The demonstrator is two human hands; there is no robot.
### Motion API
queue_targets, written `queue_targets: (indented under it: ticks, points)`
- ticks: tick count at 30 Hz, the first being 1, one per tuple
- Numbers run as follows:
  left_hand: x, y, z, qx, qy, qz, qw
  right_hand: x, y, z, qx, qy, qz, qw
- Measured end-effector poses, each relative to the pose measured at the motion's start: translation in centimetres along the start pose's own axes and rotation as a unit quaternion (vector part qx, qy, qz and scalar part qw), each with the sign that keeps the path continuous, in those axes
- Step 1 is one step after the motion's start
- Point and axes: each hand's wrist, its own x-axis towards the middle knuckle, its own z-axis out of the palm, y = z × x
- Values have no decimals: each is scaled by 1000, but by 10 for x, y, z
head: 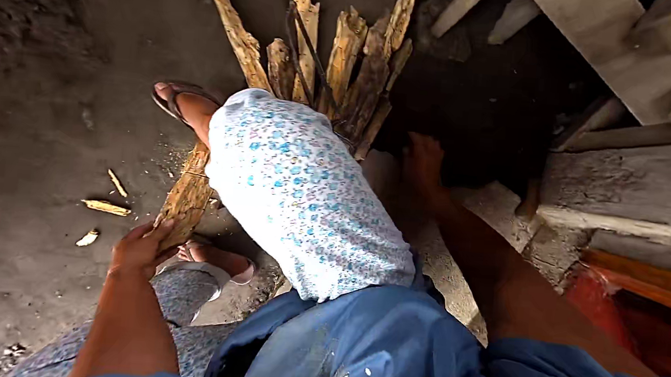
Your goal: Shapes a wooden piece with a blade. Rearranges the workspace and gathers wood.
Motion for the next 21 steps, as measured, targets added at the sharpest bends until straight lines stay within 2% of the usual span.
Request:
queue_targets:
  ticks: [2,5,8,11,14,16,18,20,21]
  points:
    - [-2,1,1,5,6,-2,1000,-25,77,-22,-33,36,117,992]
    - [-9,5,4,14,17,-1,1000,-80,175,-55,-99,72,297,947]
    - [-13,8,7,26,22,7,999,-119,223,-83,-64,47,455,887]
    - [-21,13,8,33,29,19,999,-130,244,-90,5,49,522,851]
    - [-34,25,10,40,30,24,998,-128,267,-84,55,60,534,841]
    - [-48,33,13,32,34,20,999,-124,273,-83,81,44,515,852]
    - [-61,36,17,7,48,26,999,-118,275,-77,83,43,444,891]
    - [-66,37,17,20,49,43,998,-118,288,-72,81,59,297,950]
    - [-64,36,16,44,49,53,996,-111,299,-67,80,81,245,963]
